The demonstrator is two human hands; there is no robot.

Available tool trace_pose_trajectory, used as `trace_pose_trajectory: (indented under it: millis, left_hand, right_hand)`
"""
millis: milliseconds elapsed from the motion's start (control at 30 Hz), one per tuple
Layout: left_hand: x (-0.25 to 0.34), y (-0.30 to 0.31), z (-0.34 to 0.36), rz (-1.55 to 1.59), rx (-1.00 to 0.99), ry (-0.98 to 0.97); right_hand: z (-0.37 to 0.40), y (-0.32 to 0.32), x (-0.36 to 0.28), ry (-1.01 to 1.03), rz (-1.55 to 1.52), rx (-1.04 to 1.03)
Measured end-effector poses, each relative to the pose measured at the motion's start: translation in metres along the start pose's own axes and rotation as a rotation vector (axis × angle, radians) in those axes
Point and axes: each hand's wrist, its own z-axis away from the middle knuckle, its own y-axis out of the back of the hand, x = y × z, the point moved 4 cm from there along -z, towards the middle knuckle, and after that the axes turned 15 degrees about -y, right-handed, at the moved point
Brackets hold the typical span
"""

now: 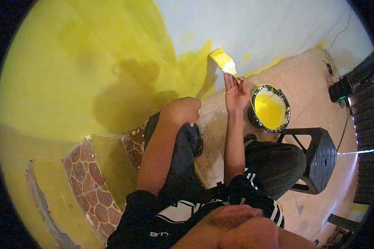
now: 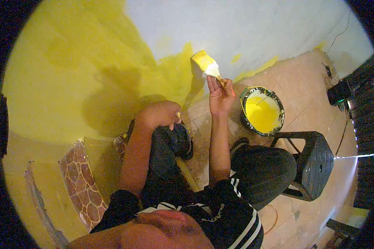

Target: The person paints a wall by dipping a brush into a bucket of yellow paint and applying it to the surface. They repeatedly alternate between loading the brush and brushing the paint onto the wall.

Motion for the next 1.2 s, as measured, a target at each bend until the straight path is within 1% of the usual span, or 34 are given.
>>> trace_pose_trajectory:
  millis: [100,167,267,367,500,600,667,700,767,800,867,900,967,1100,1167,1200]
  left_hand:
    - [0.005,0.003,0.003,-0.048,-0.047,-0.009]
    - [0.004,0.002,0.001,-0.058,-0.057,-0.022]
    - [0.006,0.003,0.003,-0.053,-0.004,-0.031]
    - [0.010,0.006,0.004,-0.018,-0.051,-0.007]
    - [0.010,0.005,0.005,-0.006,-0.038,-0.003]
    - [0.007,0.002,0.002,-0.044,-0.031,-0.035]
    - [0.006,0.002,0.001,-0.052,-0.055,-0.003]
    - [0.006,0.001,0.001,-0.054,-0.060,-0.006]
    - [0.004,0.003,0.002,-0.060,-0.054,0.038]
    - [0.004,0.005,0.002,-0.067,-0.056,0.035]
    - [0.006,0.005,0.003,0.000,-0.072,0.040]
    - [0.008,0.007,0.004,-0.005,-0.075,0.037]
    - [0.014,0.010,0.006,-0.048,-0.066,0.023]
    - [0.010,0.005,0.004,-0.040,-0.082,0.044]
    - [0.014,0.006,0.004,-0.069,-0.115,0.057]
    - [0.013,0.005,0.003,-0.073,-0.123,0.054]
  right_hand:
    - [-0.001,-0.001,0.010,0.003,0.017,-0.006]
    - [-0.002,0.009,0.013,0.027,0.025,0.054]
    - [-0.002,0.016,0.017,0.003,0.099,0.070]
    - [0.001,0.034,0.022,-0.035,0.125,0.065]
    - [0.011,0.057,0.029,-0.076,0.151,0.111]
    - [0.019,0.090,0.028,-0.122,0.146,0.134]
    - [0.028,0.115,0.026,-0.172,0.099,0.076]
    - [0.036,0.129,0.025,-0.167,0.096,0.079]
    - [0.052,0.155,0.026,-0.208,-0.009,0.176]
    - [0.059,0.163,0.027,-0.201,-0.012,0.173]
    - [0.075,0.183,0.027,-0.145,-0.231,0.327]
    - [0.076,0.189,0.027,-0.139,-0.234,0.327]
    - [0.081,0.204,0.025,-0.113,-0.366,0.345]
    - [0.069,0.193,0.015,-0.106,-0.361,0.311]
    - [0.054,0.167,0.005,-0.214,-0.333,0.189]
    - [0.046,0.157,-0.003,-0.206,-0.338,0.190]
